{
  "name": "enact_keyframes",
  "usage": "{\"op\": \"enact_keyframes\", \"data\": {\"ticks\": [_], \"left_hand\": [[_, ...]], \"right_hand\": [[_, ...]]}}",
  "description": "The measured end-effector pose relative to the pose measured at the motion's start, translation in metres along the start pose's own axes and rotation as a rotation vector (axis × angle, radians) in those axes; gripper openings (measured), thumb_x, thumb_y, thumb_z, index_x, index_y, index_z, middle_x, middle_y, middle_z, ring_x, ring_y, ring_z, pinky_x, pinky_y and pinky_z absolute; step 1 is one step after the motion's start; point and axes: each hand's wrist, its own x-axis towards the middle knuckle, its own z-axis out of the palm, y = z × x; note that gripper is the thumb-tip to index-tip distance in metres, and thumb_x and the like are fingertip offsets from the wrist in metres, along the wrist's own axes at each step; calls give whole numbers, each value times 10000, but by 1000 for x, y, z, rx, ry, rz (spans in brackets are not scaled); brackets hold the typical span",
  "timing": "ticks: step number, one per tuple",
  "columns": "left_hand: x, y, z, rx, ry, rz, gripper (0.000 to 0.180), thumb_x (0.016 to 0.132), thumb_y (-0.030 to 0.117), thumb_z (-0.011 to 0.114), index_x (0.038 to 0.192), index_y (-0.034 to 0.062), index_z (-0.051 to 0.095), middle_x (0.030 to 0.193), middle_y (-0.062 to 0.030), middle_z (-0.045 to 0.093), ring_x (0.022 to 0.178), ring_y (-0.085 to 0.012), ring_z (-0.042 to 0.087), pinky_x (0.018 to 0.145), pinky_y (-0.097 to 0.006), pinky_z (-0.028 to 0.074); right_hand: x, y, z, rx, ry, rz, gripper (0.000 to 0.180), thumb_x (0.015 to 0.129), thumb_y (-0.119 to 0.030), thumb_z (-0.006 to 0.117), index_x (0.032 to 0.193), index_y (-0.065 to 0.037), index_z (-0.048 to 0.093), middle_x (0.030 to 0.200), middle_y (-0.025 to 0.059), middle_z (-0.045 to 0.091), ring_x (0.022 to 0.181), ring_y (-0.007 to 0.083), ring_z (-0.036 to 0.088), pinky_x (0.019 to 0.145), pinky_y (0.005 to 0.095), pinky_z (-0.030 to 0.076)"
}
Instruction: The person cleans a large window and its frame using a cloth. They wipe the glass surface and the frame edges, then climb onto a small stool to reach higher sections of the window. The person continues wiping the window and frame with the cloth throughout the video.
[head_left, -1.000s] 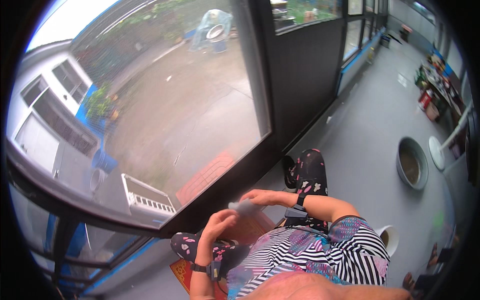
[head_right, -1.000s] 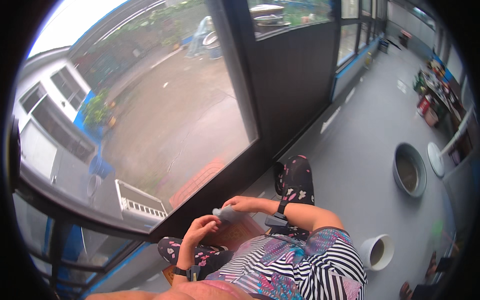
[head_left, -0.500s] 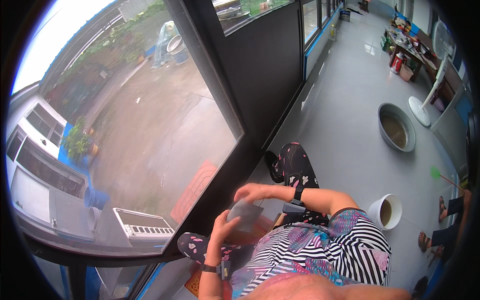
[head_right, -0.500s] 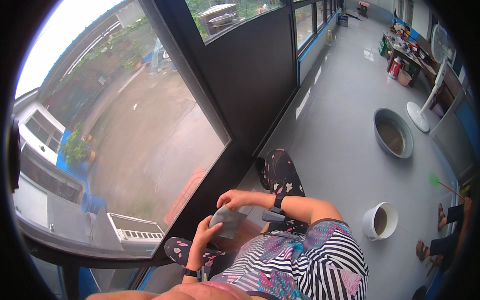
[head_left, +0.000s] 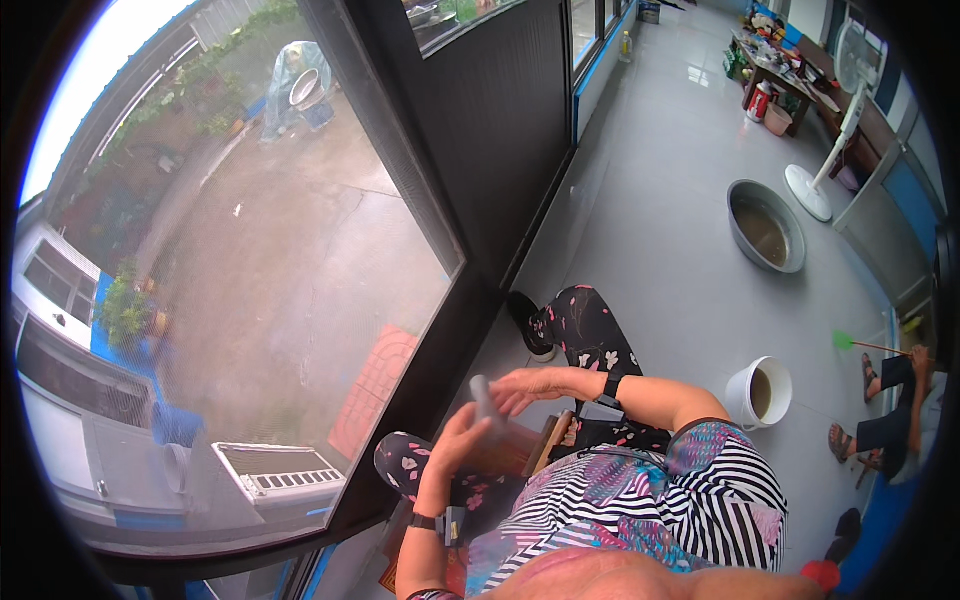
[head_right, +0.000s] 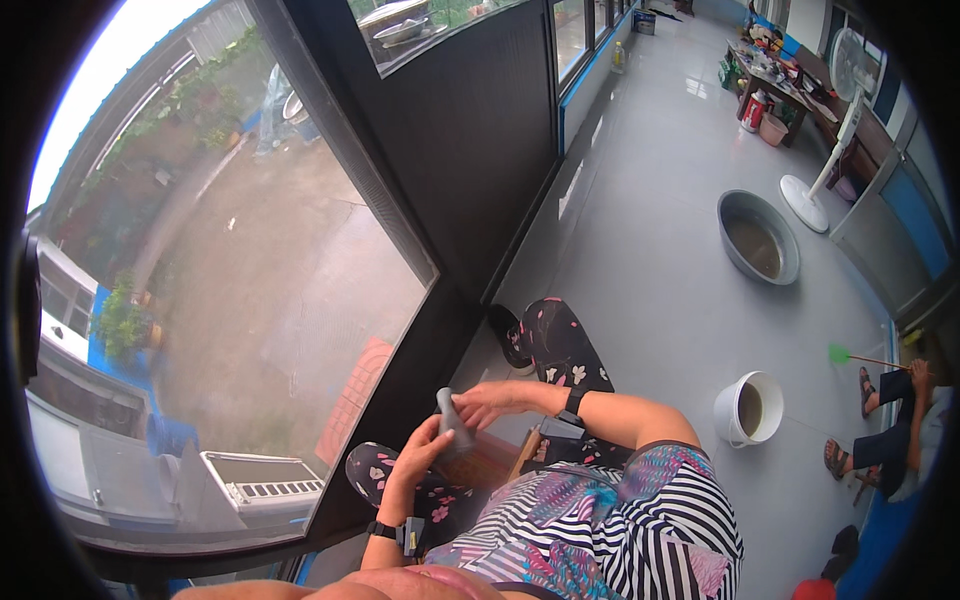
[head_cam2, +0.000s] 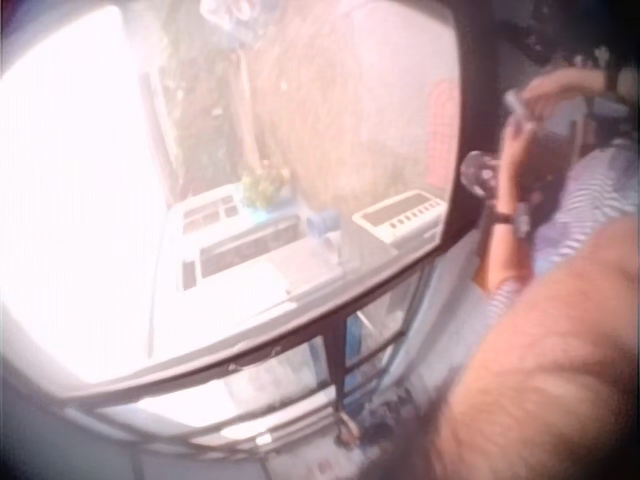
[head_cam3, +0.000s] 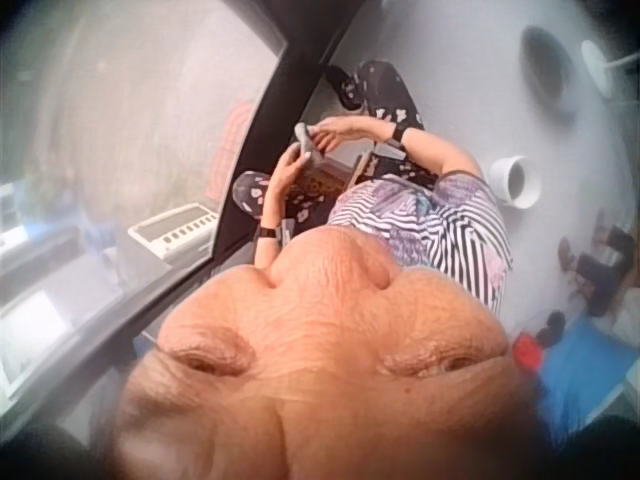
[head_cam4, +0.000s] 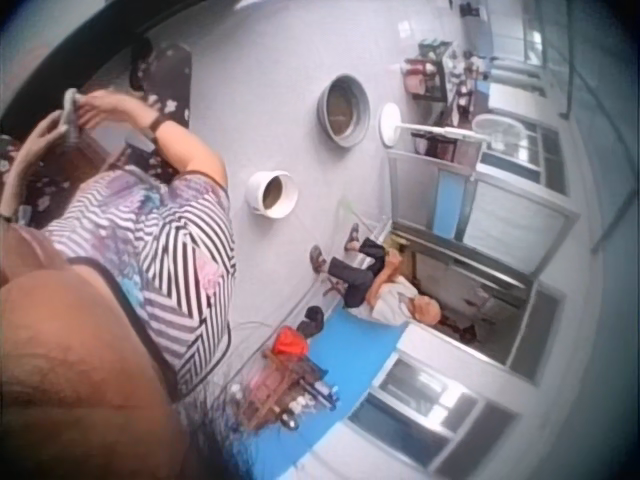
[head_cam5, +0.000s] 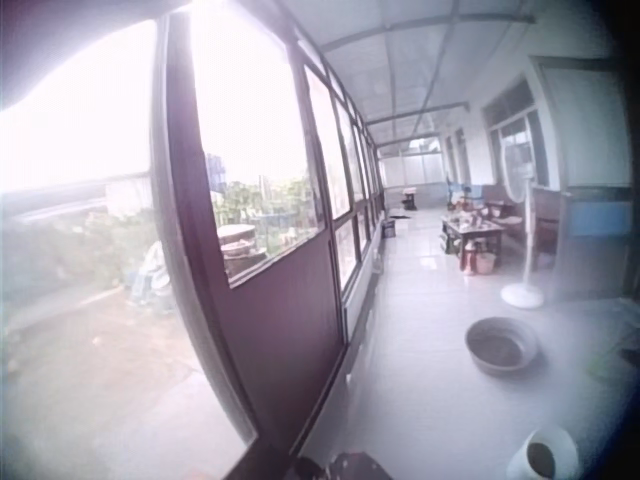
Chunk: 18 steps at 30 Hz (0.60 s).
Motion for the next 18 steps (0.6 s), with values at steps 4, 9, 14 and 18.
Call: {"op": "enact_keyframes", "data": {"ticks": [4, 9, 14, 18], "left_hand": [[13, -18, -1, 117, -200, -32, 453, 978, 253, 621, 1353, 17, 531, 1334, -60, 574, 1221, -161, 528, 1048, -319, 406], [12, -24, -14, 2, -188, -150, 365, 985, 272, 616, 1249, 21, 597, 1182, -28, 638, 1081, -122, 586, 968, -290, 452], [8, -25, -12, 4, -209, -229, 320, 996, 288, 597, 1180, 28, 624, 1077, -6, 651, 1039, -103, 587, 915, -258, 465], [6, -25, 9, 133, -259, -298, 344, 998, 294, 591, 1198, 15, 612, 1113, -30, 645, 1069, -128, 580, 925, -274, 464]], "right_hand": [[8, 20, 10, 71, 112, -46, 410, 983, -365, 587, 1249, -53, 586, 1155, 93, 664, 1056, 190, 643, 868, 346, 537], [12, 29, 6, 93, 312, -52, 250, 949, -190, 617, 1152, -44, 625, 1039, 69, 690, 911, 179, 679, 770, 357, 564], [1, 26, -18, 233, 471, -151, 282, 973, -183, 591, 1211, -34, 609, 1056, 70, 693, 930, 189, 681, 816, 371, 568], [-10, 32, -43, 286, 481, -255, 252, 977, -173, 576, 1185, -41, 624, 1072, 65, 692, 961, 183, 672, 843, 368, 558]]}}
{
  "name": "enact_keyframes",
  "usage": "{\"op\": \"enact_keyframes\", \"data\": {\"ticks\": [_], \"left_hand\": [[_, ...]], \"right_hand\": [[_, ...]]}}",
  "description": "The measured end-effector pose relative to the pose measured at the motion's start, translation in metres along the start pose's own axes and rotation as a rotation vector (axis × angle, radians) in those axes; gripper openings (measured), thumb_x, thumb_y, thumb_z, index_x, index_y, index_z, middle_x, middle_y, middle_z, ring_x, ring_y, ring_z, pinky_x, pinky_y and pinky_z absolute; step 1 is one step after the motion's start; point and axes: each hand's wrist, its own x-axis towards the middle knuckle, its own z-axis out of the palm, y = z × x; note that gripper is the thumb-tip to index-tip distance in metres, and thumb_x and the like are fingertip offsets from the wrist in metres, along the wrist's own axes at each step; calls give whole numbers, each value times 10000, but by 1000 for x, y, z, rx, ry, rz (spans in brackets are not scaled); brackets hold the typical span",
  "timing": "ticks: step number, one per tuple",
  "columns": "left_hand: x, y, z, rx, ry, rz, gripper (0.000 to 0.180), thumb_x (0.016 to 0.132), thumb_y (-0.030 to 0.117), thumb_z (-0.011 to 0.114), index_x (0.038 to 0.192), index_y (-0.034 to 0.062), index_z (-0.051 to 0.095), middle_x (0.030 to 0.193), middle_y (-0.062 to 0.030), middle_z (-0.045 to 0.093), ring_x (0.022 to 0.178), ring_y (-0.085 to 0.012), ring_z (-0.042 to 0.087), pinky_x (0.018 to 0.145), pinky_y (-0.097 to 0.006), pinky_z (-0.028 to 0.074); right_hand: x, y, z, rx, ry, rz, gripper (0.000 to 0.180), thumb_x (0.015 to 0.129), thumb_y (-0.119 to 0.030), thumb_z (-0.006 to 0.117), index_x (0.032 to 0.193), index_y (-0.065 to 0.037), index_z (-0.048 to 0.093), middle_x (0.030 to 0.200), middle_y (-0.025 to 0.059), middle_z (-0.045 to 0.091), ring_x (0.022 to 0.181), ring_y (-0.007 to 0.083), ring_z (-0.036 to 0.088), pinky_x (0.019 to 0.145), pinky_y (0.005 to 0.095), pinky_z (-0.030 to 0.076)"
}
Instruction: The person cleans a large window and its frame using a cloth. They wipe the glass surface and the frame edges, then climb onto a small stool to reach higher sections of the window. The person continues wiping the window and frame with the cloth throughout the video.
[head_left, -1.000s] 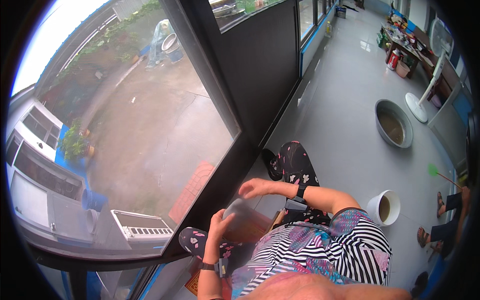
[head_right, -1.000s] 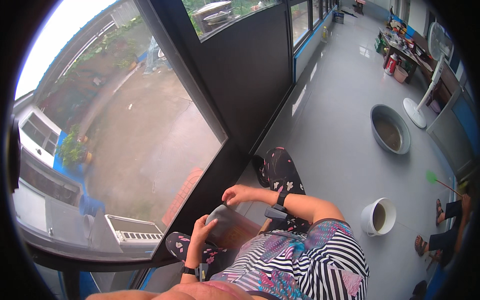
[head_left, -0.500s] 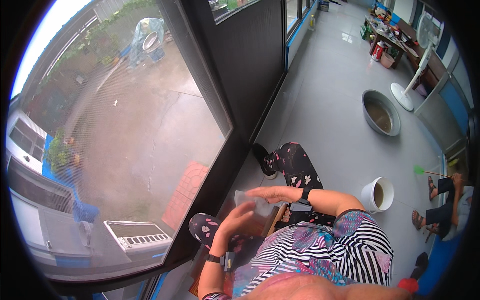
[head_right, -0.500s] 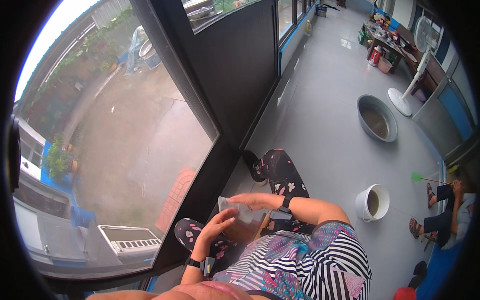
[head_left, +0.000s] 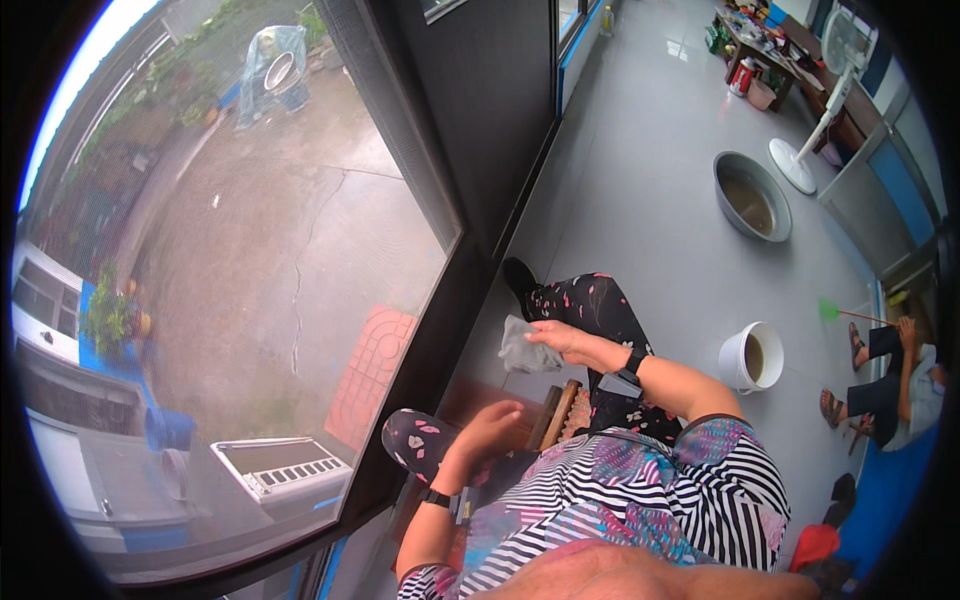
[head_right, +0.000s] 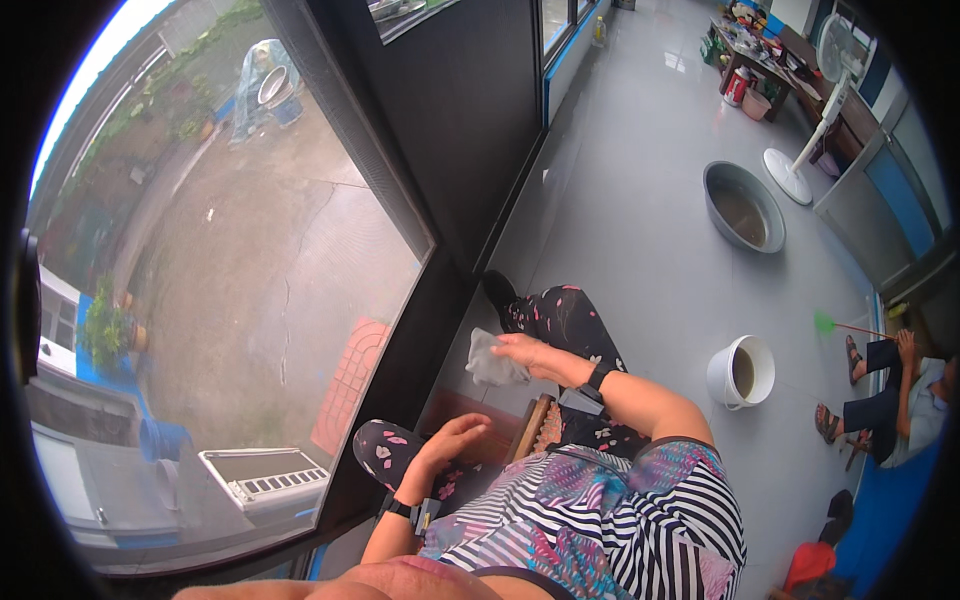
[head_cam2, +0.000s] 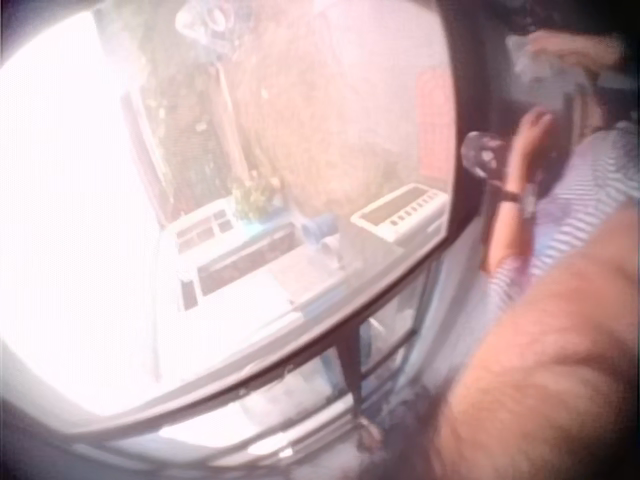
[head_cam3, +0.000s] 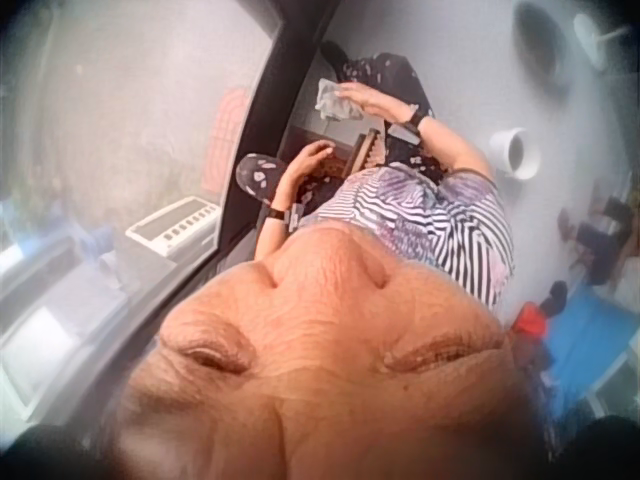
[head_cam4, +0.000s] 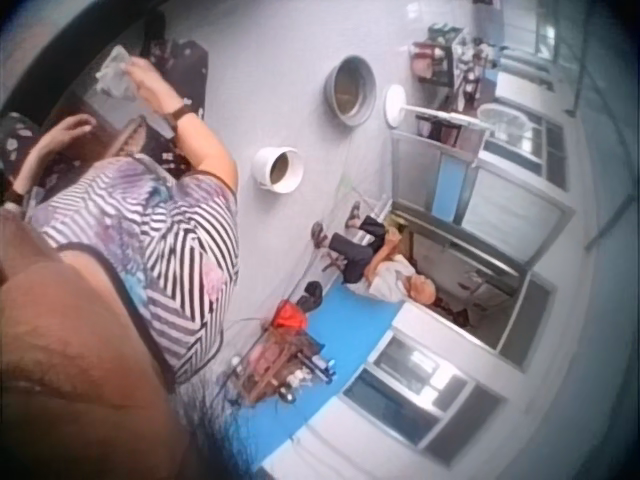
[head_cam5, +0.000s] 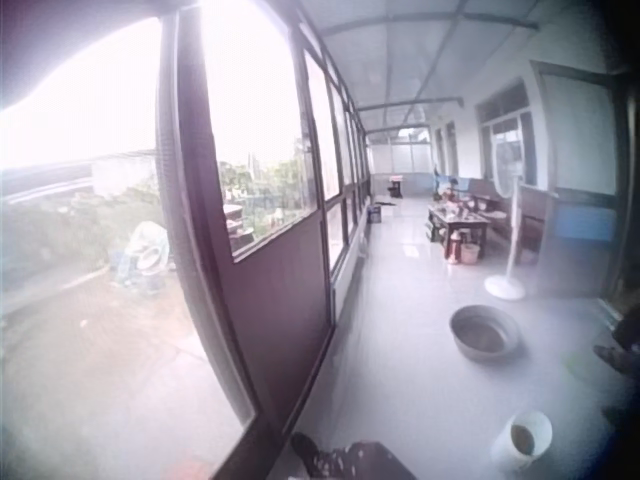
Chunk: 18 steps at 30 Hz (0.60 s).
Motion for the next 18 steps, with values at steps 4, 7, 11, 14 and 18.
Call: {"op": "enact_keyframes", "data": {"ticks": [4, 7, 11, 14, 18], "left_hand": [[42, -51, 16, 255, -272, -51, 402, 978, 287, 599, 1257, -1, 586, 1226, -120, 635, 1160, -224, 578, 980, -351, 460], [85, -86, 30, 666, -441, 22, 429, 945, 269, 618, 1280, 4, 583, 1208, -181, 634, 1157, -318, 588, 998, -380, 462], [131, -116, 40, 673, -323, 16, 530, 907, 393, 671, 1205, -29, 554, 1084, -269, 651, 999, -398, 644, 864, -454, 503], [142, -119, 56, 693, -113, -107, 691, 857, 469, 722, 1259, -47, 499, 1110, -270, 652, 989, -385, 655, 844, -450, 515], [146, -126, 68, 415, -136, -163, 661, 875, 498, 699, 1195, -66, 569, 978, -199, 695, 872, -265, 677, 747, -401, 545]], "right_hand": [[-18, -7, -13, 60, 57, -42, 237, 978, -154, 578, 1179, -41, 633, 1088, 52, 697, 983, 172, 671, 900, 356, 536], [-33, -6, -21, 13, 101, -57, 243, 978, -151, 574, 1187, -37, 621, 1099, 58, 692, 988, 169, 667, 895, 360, 537], [-67, -13, -28, 35, 88, -88, 247, 963, -140, 580, 1171, -15, 626, 1089, 78, 690, 995, 181, 668, 886, 345, 545], [-81, -14, -35, 56, 74, -138, 255, 964, -136, 573, 1179, -7, 619, 1094, 86, 689, 974, 187, 678, 883, 354, 553], [-79, -4, -40, 61, 111, -126, 235, 962, -121, 572, 1162, -12, 631, 1062, 81, 693, 941, 182, 680, 843, 358, 562]]}}
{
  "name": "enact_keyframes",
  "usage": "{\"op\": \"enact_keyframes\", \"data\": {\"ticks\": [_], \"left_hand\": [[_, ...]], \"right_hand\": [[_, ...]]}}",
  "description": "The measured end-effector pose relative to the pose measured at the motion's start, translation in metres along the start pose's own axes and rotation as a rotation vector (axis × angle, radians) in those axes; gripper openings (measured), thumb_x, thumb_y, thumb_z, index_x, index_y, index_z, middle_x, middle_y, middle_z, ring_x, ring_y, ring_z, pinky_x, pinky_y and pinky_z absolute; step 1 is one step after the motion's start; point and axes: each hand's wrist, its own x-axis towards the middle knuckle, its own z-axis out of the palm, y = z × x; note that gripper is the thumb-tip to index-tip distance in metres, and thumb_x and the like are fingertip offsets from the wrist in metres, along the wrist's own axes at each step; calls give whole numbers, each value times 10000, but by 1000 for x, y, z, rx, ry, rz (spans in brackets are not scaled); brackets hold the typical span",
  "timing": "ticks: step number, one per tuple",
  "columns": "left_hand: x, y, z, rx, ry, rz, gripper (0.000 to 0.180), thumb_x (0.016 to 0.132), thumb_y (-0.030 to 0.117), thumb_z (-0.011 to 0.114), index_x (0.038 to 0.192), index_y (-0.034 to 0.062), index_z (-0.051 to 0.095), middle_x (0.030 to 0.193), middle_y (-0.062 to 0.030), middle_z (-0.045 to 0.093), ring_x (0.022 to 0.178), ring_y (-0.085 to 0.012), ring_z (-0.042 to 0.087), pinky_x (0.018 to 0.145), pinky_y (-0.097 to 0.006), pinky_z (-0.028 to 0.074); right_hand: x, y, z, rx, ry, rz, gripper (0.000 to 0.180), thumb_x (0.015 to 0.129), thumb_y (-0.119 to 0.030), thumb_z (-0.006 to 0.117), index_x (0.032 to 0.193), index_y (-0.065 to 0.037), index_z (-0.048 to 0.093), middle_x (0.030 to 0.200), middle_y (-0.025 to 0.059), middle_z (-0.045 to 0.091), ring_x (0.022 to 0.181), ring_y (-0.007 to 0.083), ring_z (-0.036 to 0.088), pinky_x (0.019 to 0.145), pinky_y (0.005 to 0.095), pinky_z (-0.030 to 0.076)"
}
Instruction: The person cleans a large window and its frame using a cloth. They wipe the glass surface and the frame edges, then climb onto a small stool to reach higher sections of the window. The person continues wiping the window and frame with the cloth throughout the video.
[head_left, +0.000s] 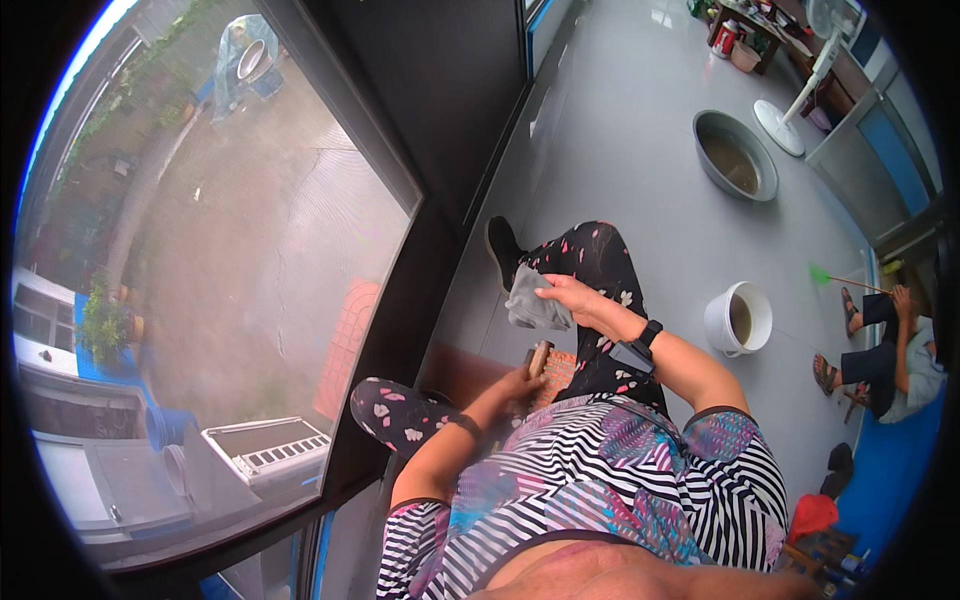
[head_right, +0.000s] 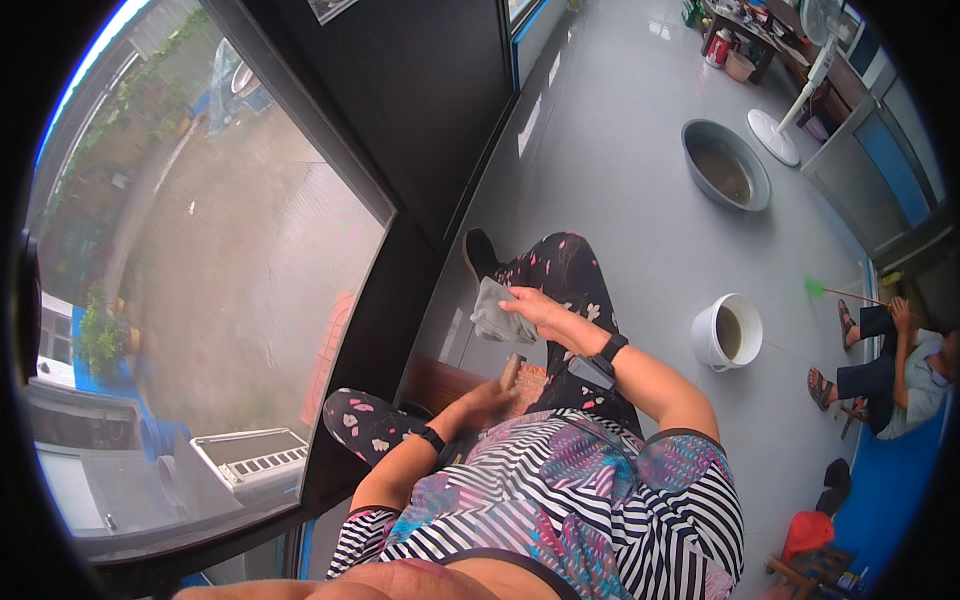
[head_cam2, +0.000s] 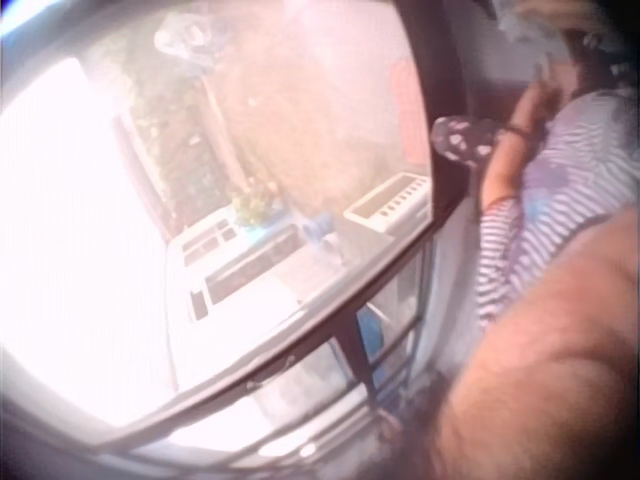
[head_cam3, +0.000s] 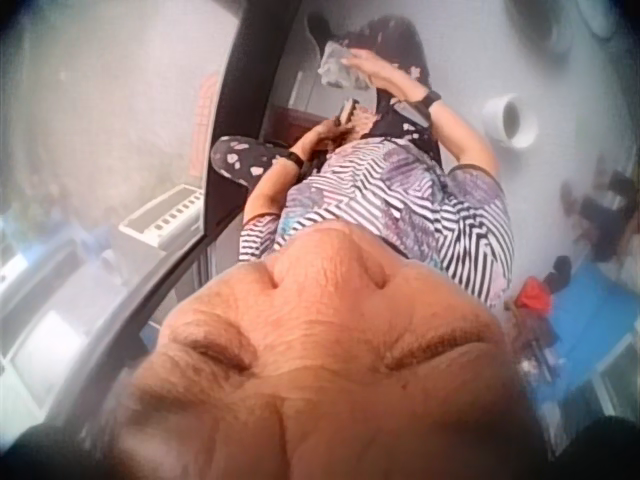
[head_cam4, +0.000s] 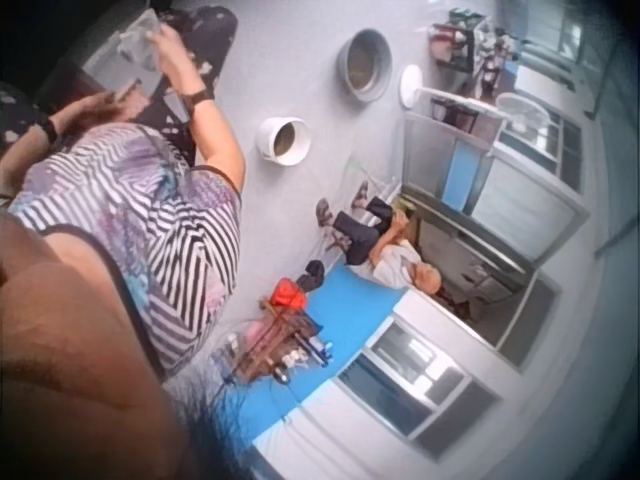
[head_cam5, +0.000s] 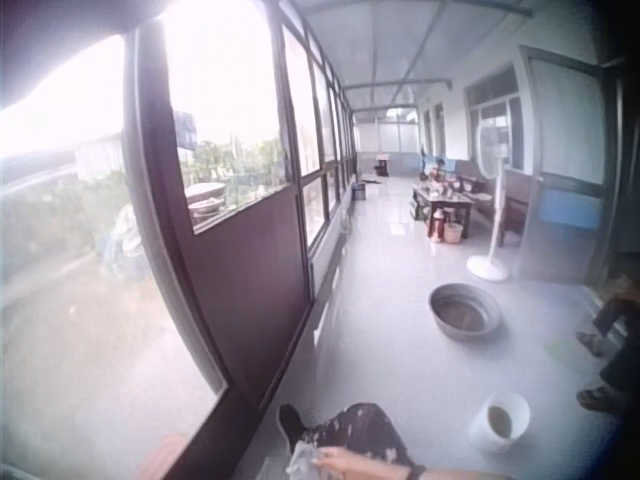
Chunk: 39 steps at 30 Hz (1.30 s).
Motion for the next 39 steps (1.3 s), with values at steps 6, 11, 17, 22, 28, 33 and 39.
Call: {"op": "enact_keyframes", "data": {"ticks": [6, 11, 17, 22, 28, 33, 39], "left_hand": [[5, 5, -1, -180, 88, 121, 643, 895, 467, 693, 1297, -17, 558, 1048, -178, 694, 950, -236, 663, 823, -362, 528], [32, 19, 7, -202, 171, 54, 704, 863, 570, 671, 1235, -25, 617, 1067, -216, 689, 1031, -276, 651, 893, -376, 498], [24, 69, 10, 77, 379, -163, 740, 815, 674, 622, 956, -47, 707, 899, -292, 692, 926, -427, 686, 799, -471, 522], [13, 84, 7, 56, 318, -181, 662, 843, 618, 625, 869, -39, 693, 807, -263, 682, 824, -424, 685, 722, -486, 521], [33, 57, 5, 85, 274, -249, 623, 821, 577, 678, 830, -47, 684, 766, -261, 678, 768, -424, 687, 688, -488, 526], [31, 72, -13, 91, 266, -307, 624, 813, 560, 693, 826, -63, 674, 712, -269, 661, 758, -454, 671, 689, -514, 522], [39, 74, -22, -10, 267, -299, 534, 811, 487, 740, 779, -39, 654, 703, -243, 657, 695, -430, 664, 647, -487, 511]], "right_hand": [[12, -13, 1, -136, -46, 15, 244, 957, -143, 604, 1176, -39, 631, 1061, 37, 691, 931, 132, 661, 849, 303, 534], [39, -71, 16, -118, -149, 77, 267, 963, -151, 600, 1204, -37, 623, 1072, 45, 687, 964, 140, 659, 846, 326, 549], [111, -111, -10, -125, -134, 76, 258, 967, -151, 584, 1196, -39, 628, 1040, 45, 688, 961, 147, 661, 845, 345, 548], [143, -100, -40, 88, -123, 125, 255, 973, -165, 589, 1192, -40, 628, 1036, 43, 686, 958, 139, 658, 837, 341, 541], [148, -109, -42, 133, -188, 261, 312, 968, -195, 612, 1224, -18, 631, 1102, 37, 678, 974, 109, 624, 895, 288, 498], [160, -138, -44, 235, -282, 360, 370, 958, -204, 629, 1259, 10, 615, 1133, 30, 672, 1041, 105, 596, 952, 289, 461], [169, -96, -66, 228, -133, 434, 384, 950, -216, 639, 1262, 7, 620, 1110, 25, 677, 977, 112, 595, 900, 291, 476]]}}
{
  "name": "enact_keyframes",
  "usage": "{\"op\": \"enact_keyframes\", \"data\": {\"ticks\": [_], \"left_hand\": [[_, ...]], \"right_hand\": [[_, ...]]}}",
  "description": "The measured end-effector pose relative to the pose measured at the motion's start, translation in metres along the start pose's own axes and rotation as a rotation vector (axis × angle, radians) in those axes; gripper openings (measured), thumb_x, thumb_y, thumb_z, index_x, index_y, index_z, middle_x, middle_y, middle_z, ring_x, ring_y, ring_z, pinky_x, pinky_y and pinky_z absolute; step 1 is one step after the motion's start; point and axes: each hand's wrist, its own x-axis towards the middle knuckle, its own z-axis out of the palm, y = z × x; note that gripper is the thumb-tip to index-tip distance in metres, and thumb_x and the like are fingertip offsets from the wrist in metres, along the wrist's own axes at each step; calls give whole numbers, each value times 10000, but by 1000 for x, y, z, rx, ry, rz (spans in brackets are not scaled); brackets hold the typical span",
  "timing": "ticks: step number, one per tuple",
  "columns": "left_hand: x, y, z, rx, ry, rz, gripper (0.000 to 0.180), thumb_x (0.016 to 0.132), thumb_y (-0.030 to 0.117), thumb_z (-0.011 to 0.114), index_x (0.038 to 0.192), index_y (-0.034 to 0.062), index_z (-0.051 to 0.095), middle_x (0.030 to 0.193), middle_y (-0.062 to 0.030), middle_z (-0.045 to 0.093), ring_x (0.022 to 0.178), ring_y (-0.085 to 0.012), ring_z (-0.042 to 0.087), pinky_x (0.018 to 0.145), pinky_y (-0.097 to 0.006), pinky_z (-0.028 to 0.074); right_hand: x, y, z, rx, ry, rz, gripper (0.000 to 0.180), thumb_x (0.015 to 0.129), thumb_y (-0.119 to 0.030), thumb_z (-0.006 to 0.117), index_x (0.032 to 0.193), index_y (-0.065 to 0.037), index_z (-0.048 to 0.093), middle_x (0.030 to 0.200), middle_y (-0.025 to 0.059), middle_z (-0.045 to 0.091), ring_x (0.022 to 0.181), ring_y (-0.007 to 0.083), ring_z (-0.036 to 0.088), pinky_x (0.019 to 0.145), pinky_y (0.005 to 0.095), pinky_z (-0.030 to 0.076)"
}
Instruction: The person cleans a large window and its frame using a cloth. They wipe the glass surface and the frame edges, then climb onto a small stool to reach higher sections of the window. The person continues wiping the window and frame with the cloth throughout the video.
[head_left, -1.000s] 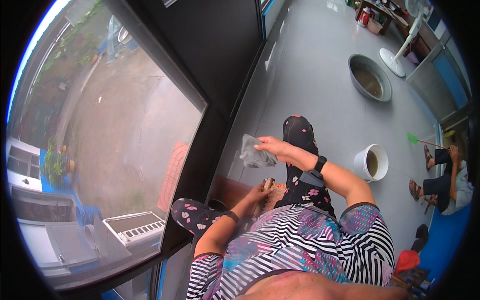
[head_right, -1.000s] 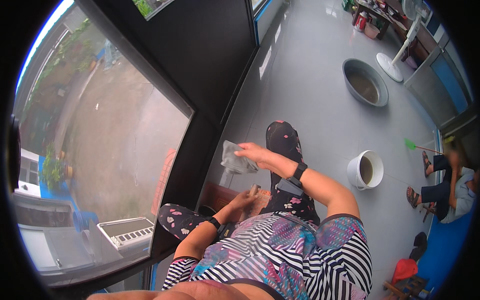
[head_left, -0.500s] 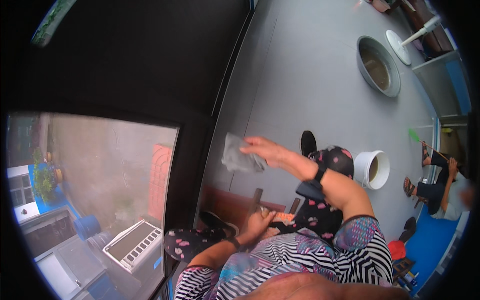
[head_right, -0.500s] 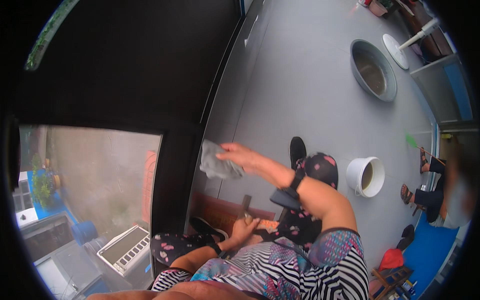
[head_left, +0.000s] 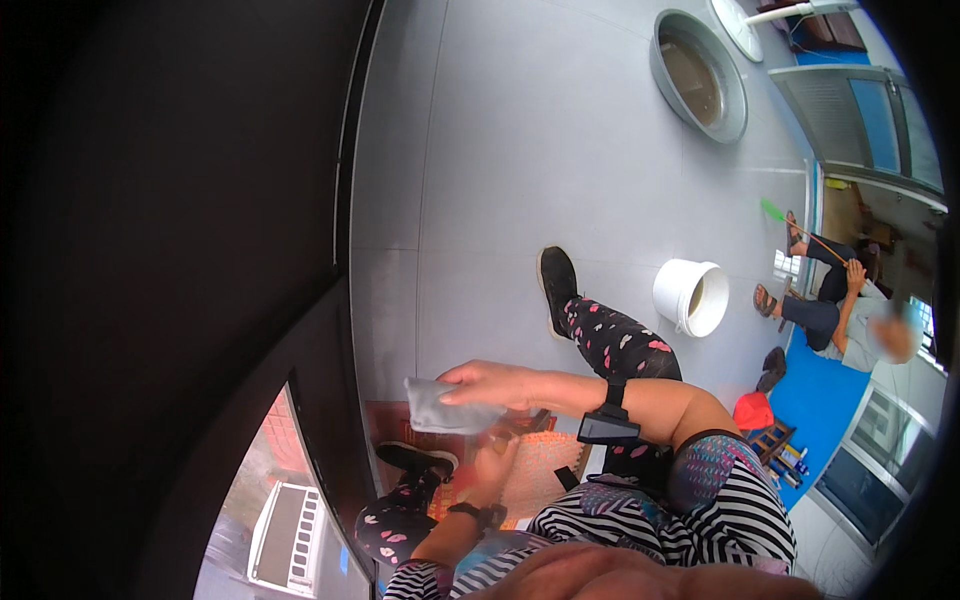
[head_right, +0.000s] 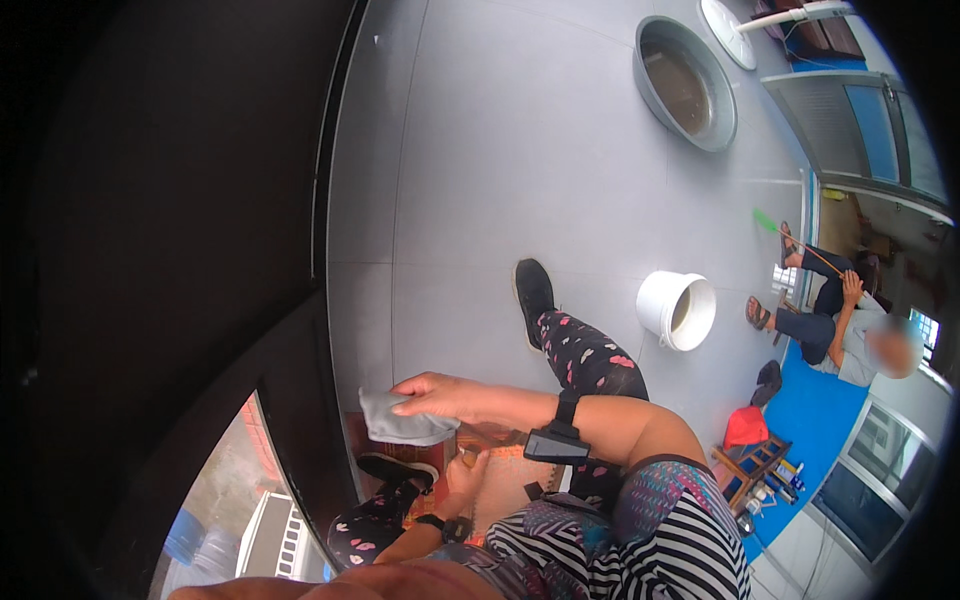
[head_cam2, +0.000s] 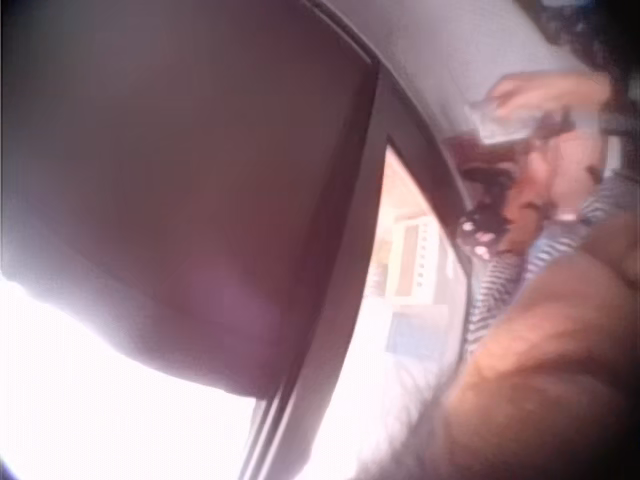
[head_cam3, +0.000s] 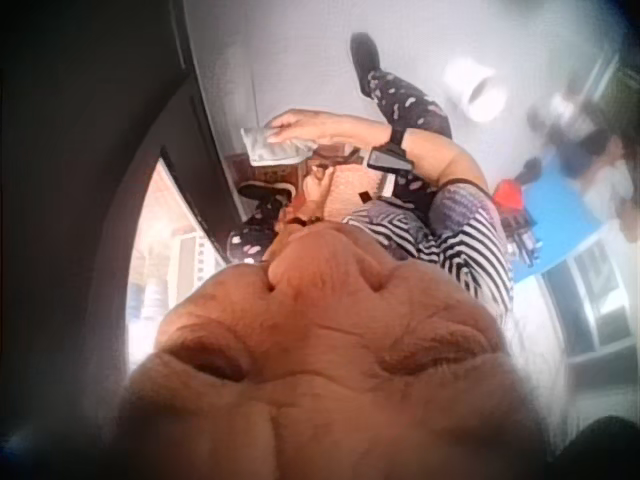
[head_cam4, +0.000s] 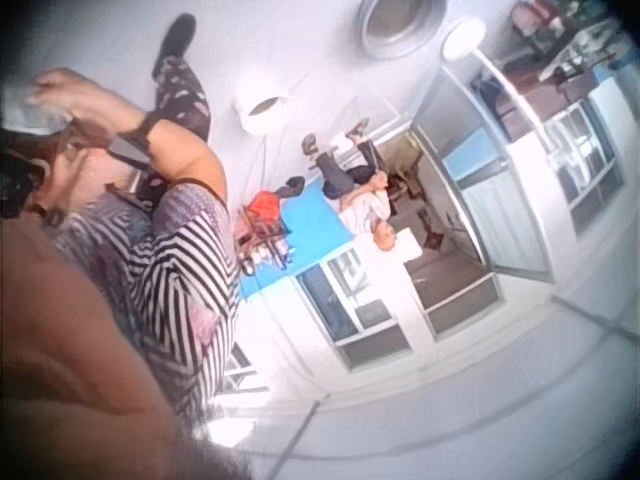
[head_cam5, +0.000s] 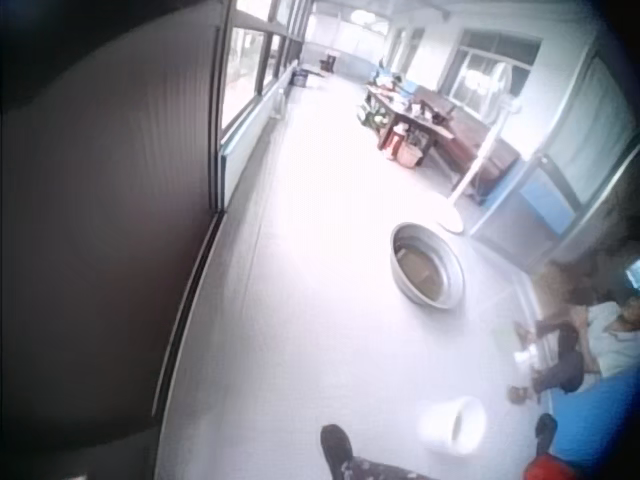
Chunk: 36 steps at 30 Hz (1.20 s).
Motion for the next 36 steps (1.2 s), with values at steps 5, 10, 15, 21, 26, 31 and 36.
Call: {"op": "enact_keyframes", "data": {"ticks": [5, 10, 15, 21, 26, 31, 36], "left_hand": [[5, 4, -13, -273, -192, -162, 411, 865, 369, 763, 668, 62, 574, 621, 78, 483, 572, -46, 388, 487, -287, 335], [1, -1, -45, -195, -33, -127, 382, 892, 318, 741, 668, 52, 583, 626, 74, 510, 569, -64, 416, 505, -293, 382], [7, 120, -128, -229, 104, -110, 388, 878, 336, 735, 776, -32, 666, 684, -13, 635, 601, -105, 544, 562, -322, 458], [6, 280, -176, -249, 276, -27, 374, 892, 320, 707, 843, -51, 708, 719, -56, 696, 640, -133, 611, 618, -348, 500], [-5, 395, -190, -279, 273, 0, 315, 930, 301, 674, 912, -13, 684, 800, -12, 655, 714, -101, 566, 658, -314, 482], [-3, 525, -211, -333, 190, 113, 253, 944, 278, 668, 866, 38, 664, 773, 36, 624, 701, -58, 528, 632, -268, 460], [25, 601, -232, -193, 77, 275, 280, 894, 280, 715, 972, 14, 677, 841, 4, 670, 756, -74, 571, 681, -287, 493]], "right_hand": [[1, 25, -47, -203, 192, -36, 342, 944, -212, 637, 1213, -1, 650, 964, 5, 685, 859, 97, 599, 787, 285, 495], [-29, 38, -80, -49, 506, 15, 361, 953, -211, 628, 1243, 5, 626, 1045, 20, 683, 922, 92, 594, 825, 280, 488], [-76, 5, -109, 300, 533, -167, 427, 936, -204, 644, 1287, 31, 581, 1149, 64, 677, 1057, 127, 600, 941, 286, 451], [-165, -61, -154, 511, 919, -224, 331, 976, -192, 585, 1253, -11, 578, 1144, 78, 679, 1010, 166, 658, 842, 325, 532], [-269, -117, -182, 785, 583, -382, 360, 963, -193, 598, 1287, -41, 556, 1181, 99, 673, 1069, 235, 662, 895, 412, 548], [-321, -153, -208, 792, 699, -381, 314, 971, -173, 562, 1256, -40, 577, 1142, 97, 684, 1012, 228, 682, 853, 392, 564], [-351, -210, -228, 554, 793, -339, 521, 930, -200, 627, 1391, -19, 465, 1360, 129, 558, 1263, 255, 523, 1032, 412, 439]]}}
